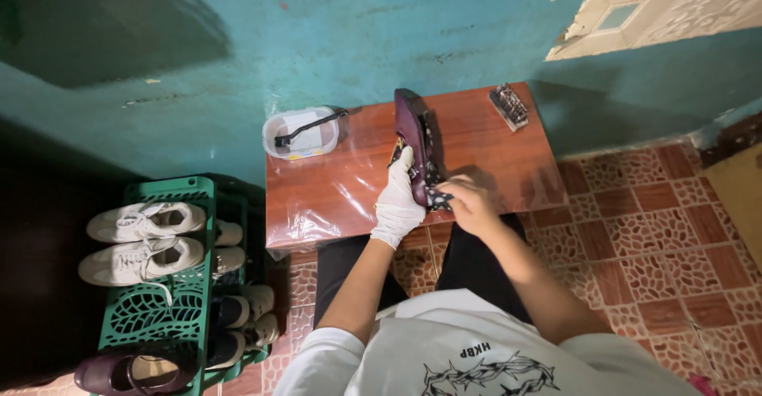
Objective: The person cleans a maroon shoe using a patterned cloth. They wipe the upper, sole, and heel of the shoe thoroughly while sitting on the floor.
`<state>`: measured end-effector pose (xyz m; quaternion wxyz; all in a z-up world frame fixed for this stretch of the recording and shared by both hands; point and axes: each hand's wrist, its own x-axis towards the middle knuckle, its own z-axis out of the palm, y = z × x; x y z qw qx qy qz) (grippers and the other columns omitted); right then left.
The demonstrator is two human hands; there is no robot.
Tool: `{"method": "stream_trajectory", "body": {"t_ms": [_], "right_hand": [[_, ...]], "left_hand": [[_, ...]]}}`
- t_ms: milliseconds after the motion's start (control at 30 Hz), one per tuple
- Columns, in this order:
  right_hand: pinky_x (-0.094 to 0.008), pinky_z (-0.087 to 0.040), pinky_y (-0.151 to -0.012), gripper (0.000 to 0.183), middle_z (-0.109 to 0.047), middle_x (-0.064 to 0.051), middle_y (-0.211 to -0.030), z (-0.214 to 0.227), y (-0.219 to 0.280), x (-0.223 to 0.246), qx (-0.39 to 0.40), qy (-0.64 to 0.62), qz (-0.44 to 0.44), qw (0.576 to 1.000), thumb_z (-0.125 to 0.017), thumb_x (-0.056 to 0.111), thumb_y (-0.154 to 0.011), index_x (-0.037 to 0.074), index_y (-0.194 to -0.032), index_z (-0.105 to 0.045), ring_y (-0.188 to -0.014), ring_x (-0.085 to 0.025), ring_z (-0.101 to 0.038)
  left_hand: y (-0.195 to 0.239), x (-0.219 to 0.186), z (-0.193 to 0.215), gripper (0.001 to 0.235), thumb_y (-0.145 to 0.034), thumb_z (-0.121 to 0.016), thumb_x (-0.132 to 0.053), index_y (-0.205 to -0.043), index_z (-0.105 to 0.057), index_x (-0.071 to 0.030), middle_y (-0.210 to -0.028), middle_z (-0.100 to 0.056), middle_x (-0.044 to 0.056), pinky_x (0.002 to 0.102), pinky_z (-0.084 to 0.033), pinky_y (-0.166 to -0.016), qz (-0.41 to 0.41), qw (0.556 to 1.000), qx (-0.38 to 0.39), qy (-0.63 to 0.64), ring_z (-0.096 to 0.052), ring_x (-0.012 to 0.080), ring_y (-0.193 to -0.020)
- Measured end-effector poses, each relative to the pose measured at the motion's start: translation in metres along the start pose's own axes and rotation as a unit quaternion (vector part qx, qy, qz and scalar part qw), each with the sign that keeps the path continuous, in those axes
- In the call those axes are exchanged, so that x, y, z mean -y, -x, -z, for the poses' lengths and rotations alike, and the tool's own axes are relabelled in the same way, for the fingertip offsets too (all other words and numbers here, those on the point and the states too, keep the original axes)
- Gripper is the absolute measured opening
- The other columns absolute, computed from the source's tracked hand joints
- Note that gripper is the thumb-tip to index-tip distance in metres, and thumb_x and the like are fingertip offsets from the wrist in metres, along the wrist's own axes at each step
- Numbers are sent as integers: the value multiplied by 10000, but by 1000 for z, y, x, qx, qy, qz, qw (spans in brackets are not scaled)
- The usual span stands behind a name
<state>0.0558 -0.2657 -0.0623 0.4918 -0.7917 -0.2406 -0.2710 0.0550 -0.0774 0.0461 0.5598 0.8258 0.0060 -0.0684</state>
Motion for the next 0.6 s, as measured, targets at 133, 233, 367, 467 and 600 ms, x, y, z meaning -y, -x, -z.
{"method": "stream_trajectory", "body": {"t_ms": [133, 233, 367, 467, 600], "right_hand": [[-457, -509, -983, 232, -725, -179, -1053, 4, -10, -9, -74, -94, -287, 950, -567, -2, -953, 13, -1132, -714, -1046, -284, -647], [-412, -540, -918, 226, -716, -147, -1016, -11, -21, -7, -114, -113, -347, 924, -554, 55, -1009, 50, -1183, -699, -972, -213, -642], [-420, -571, -859, 307, -740, -114, -961, -26, -15, -14, 0, 69, -80, 994, -638, -46, -877, 97, -1124, -753, -951, -333, -721], [-435, -565, -887, 292, -752, -122, -996, -21, -5, -4, -20, 23, -12, 999, -618, -89, -882, 70, -1082, -761, -953, -345, -705], [-414, -565, -819, 282, -777, -94, -1015, -2, -1, 12, 13, 20, 5, 1000, -564, -102, -881, 75, -984, -758, -862, -338, -695]], "left_hand": [[-13, 18, -8, 885, -824, -707, -27, -1581, -280, -191, -1473, -512, 193, 390, -512, -1096, -64, 996, -16, 67, -548, 340, -1312], [-4, -6, -1, 868, -840, -710, -53, -1575, -279, -217, -1468, -518, 192, 386, -511, -1095, -49, 996, -15, 68, -551, 336, -1309], [8, -37, 10, 845, -875, -730, -209, -1541, -284, -475, -1510, -511, 52, 347, -420, -1179, 89, 996, 9, -23, -533, 262, -1347], [7, -38, 9, 783, -878, -725, -229, -1515, -345, -478, -1490, -541, 1, 312, -403, -1185, 99, 995, -11, 26, -547, 218, -1342], [3, -26, 2, 861, -813, -756, -40, -1546, -381, -292, -1499, -518, 136, 345, -468, -1154, 42, 996, -15, 82, -552, 288, -1333]]}}
